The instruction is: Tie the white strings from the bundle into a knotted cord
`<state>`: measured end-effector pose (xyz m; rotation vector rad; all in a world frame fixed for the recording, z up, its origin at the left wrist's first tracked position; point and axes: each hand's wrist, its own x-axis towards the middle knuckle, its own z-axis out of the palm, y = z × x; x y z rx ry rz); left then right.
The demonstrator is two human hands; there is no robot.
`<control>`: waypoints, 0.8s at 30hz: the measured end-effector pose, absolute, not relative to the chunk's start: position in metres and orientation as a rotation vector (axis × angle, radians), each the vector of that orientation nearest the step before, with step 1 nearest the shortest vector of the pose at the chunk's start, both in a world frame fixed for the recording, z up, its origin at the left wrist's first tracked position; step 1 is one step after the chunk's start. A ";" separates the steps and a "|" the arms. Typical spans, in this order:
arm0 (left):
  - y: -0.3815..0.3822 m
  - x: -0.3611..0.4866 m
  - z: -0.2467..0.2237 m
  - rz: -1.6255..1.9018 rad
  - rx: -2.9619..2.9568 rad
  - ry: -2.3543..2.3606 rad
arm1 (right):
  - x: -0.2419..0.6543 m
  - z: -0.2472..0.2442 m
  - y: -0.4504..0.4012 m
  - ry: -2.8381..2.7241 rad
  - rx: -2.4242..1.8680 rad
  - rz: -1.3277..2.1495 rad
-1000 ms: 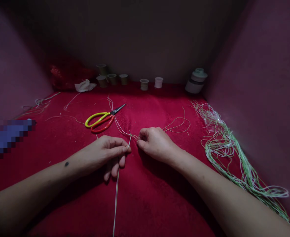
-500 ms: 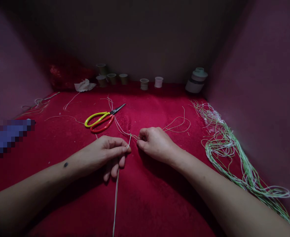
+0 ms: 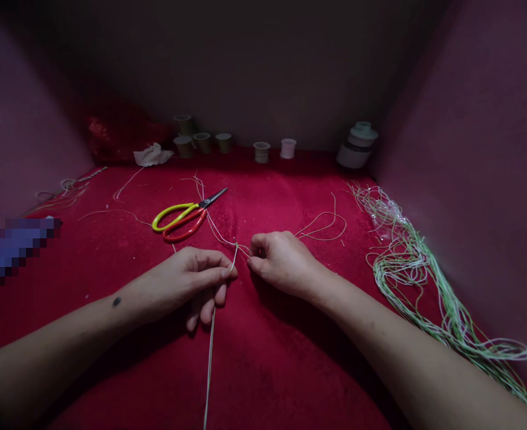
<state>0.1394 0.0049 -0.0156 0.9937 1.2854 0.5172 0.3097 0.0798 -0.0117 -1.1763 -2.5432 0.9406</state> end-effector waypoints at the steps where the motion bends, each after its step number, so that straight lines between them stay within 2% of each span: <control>1: 0.005 0.139 -0.016 0.519 0.995 1.283 | 0.310 -0.012 0.080 -2.547 -1.174 0.940; 18: 0.004 0.139 -0.015 0.498 1.022 1.290 | 0.309 -0.011 0.081 -2.594 -1.165 0.939; 24: 0.004 0.139 -0.014 0.489 1.029 1.294 | 0.311 -0.011 0.076 -2.699 -1.102 0.774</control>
